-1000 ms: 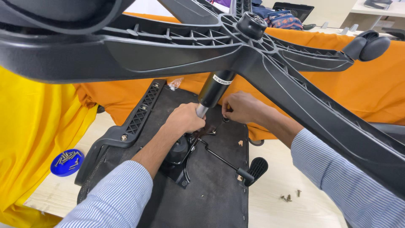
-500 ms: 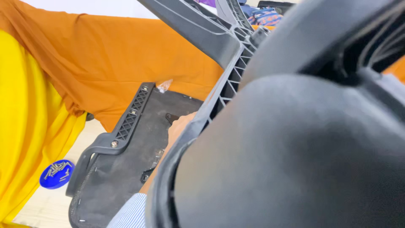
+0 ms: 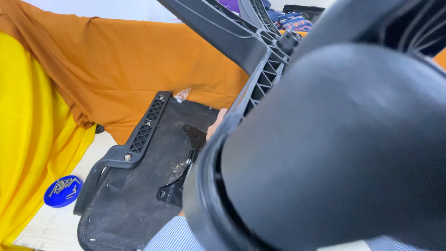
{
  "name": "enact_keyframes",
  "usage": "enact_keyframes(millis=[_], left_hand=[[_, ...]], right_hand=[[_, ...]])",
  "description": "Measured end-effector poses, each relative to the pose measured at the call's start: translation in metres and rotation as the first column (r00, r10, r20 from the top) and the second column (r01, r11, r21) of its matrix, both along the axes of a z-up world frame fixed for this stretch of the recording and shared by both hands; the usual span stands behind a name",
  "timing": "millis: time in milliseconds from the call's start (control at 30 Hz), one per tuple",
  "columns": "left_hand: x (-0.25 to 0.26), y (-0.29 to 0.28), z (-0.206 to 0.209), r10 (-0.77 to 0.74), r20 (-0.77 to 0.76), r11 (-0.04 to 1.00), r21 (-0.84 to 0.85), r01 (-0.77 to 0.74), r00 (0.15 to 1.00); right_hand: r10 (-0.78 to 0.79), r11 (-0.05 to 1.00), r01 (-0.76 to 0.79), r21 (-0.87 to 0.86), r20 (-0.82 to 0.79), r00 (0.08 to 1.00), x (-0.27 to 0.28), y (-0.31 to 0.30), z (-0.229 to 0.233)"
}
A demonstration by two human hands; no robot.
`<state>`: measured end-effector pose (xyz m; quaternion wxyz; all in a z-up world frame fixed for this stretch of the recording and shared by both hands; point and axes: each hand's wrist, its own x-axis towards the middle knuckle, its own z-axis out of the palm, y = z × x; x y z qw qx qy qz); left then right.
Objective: The person attaches the gas lift and base to the underside of an office chair seat using a screwdriver. They insert screws into the mounting plate and tighten them, then secure the gas lift into the seat mechanism.
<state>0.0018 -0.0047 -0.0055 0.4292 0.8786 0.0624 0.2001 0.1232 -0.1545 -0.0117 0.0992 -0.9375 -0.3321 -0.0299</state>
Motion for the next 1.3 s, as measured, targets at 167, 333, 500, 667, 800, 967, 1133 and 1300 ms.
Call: enact_keyframes(millis=[167,333,500,667,800,967,1133,1300], left_hand=[[-0.001,0.003,-0.005,-0.021,0.058,0.997,-0.075,0.025,0.998],[0.024,0.012,-0.004,-0.088,0.166,0.978,-0.173,0.116,0.982],[0.054,0.035,-0.002,-0.259,0.15,0.944,-0.172,0.283,0.954],[0.075,0.05,0.004,-0.357,-0.069,0.907,-0.265,0.328,0.932],[0.074,0.052,0.004,-0.393,-0.074,0.888,-0.288,0.358,0.916],[0.071,0.054,0.005,-0.402,-0.082,0.89,-0.268,0.368,0.912],[0.075,0.056,0.004,-0.422,-0.085,0.885,-0.257,0.389,0.903],[0.079,0.057,-0.003,-0.421,-0.066,0.883,-0.259,0.392,0.905]], right_hand=[[-0.03,0.999,0.031,-0.017,0.017,0.999,-0.002,-0.004,-0.002],[-0.117,0.993,0.117,-0.009,-0.011,0.993,-0.005,-0.001,-0.003],[-0.214,0.976,0.217,0.005,-0.135,0.967,-0.009,0.005,0.0],[-0.245,0.969,0.248,0.0,-0.143,0.959,-0.013,0.001,-0.003],[-0.224,0.974,0.224,-0.021,-0.15,0.963,-0.008,0.002,0.002],[0.072,0.997,-0.075,-0.033,-0.082,0.994,0.003,0.0,0.021],[0.24,0.966,-0.243,-0.091,-0.042,0.97,0.007,0.005,0.028],[-0.042,0.993,0.029,-0.113,-0.113,0.993,0.007,0.025,0.024]])
